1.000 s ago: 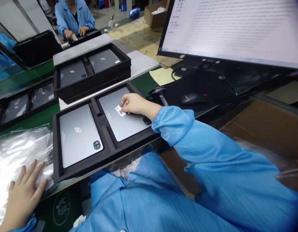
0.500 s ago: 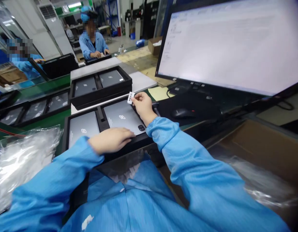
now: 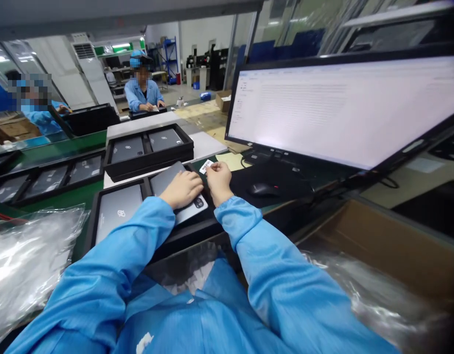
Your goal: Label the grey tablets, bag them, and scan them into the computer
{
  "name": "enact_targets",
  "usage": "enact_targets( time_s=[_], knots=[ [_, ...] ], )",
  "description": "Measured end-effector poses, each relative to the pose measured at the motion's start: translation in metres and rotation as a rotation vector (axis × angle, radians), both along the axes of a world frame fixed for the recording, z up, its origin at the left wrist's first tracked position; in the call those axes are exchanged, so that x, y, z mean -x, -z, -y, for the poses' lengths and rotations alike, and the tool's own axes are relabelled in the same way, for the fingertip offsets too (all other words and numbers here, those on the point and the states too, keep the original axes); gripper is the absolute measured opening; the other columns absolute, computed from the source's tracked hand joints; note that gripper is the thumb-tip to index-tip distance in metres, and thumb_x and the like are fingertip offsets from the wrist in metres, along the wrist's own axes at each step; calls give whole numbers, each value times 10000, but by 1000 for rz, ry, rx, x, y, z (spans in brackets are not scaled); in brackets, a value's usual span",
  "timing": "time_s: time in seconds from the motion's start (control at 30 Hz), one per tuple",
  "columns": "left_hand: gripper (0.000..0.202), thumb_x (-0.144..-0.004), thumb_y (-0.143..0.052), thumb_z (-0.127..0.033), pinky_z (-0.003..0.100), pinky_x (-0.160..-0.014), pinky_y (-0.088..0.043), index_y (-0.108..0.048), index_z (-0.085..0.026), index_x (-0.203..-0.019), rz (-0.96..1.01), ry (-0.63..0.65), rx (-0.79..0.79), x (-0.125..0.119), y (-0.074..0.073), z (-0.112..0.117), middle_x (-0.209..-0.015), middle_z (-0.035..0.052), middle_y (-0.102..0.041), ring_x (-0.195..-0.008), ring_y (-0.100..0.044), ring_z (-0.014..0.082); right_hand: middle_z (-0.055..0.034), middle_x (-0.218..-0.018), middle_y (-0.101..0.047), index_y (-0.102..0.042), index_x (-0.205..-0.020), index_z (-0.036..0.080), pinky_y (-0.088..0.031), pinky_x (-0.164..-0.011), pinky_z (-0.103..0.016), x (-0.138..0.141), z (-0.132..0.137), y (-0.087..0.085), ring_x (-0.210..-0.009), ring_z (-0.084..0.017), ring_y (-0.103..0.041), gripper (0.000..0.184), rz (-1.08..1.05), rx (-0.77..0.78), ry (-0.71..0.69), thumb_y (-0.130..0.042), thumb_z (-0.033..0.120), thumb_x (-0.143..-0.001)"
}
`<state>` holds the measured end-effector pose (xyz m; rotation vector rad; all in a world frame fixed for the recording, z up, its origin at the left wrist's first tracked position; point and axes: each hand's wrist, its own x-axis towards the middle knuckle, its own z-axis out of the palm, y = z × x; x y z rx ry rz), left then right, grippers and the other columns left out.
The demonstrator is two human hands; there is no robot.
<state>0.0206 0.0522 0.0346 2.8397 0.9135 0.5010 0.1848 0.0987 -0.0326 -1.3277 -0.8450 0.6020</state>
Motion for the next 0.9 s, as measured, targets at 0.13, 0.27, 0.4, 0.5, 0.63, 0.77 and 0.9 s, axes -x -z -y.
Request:
enact_targets(
  time_s=[0.13,0.27,0.4,0.5,0.63,0.77,0.9],
  knots=[
    [530,-1094,-269,-544,463,-969,-476,-623,-190,-919,386,45,-77,33,-7,-15,-948,119,-651,-937,-598,255,22,-749,-654,-564,-813,213,-484,-684,-249,10,11,-3,-703,-153,-624,137,309,47,-473,-686,161,-777],
    [406,-1096,-353,-486,418,-932,-487,-580,-203,-914,710,81,-89,56,-8,-13,-917,85,-634,-910,-610,226,14,-704,-650,-605,-696,200,-413,-667,-257,27,20,-12,-687,-152,-579,218,812,128,-749,-736,27,-698],
    [288,-1090,-389,-364,398,-953,-508,-594,-197,-977,635,80,-114,51,-4,-9,-994,95,-655,-1008,-631,223,22,-760,-654,-642,-828,196,-409,-669,-254,24,23,-16,-698,-147,-564,227,748,81,-591,-793,73,-712],
    [276,-1069,-394,-324,423,-1063,-504,-634,-188,-1071,466,56,-80,34,6,-9,-1143,125,-672,-1136,-629,237,30,-722,-617,-609,-814,204,-423,-686,-265,11,22,-17,-693,-151,-555,99,532,-19,-318,-702,181,-840],
    [333,-1019,-474,-365,461,-1159,-482,-669,-192,-1225,123,19,131,5,25,-2,-1300,149,-664,-1245,-616,273,47,-635,-538,-543,-729,229,-408,-671,-284,4,21,-17,-654,-159,-521,157,419,-52,-150,-625,208,-861],
    [457,-990,-512,-407,474,-1249,-406,-631,-197,-1378,-132,-72,250,-7,27,20,-1486,159,-590,-1387,-562,295,45,-628,-542,-533,-728,231,-420,-670,-281,8,28,-23,-642,-157,-534,155,445,-57,-196,-603,207,-864],
    [593,-995,-436,-451,452,-1287,-358,-549,-170,-1505,-277,-129,334,43,8,57,-1619,161,-472,-1509,-463,299,-59,-868,-714,-632,-868,197,-473,-748,-298,-2,62,-35,-816,-206,-664,105,730,16,-217,-591,266,-935]
  ],
)
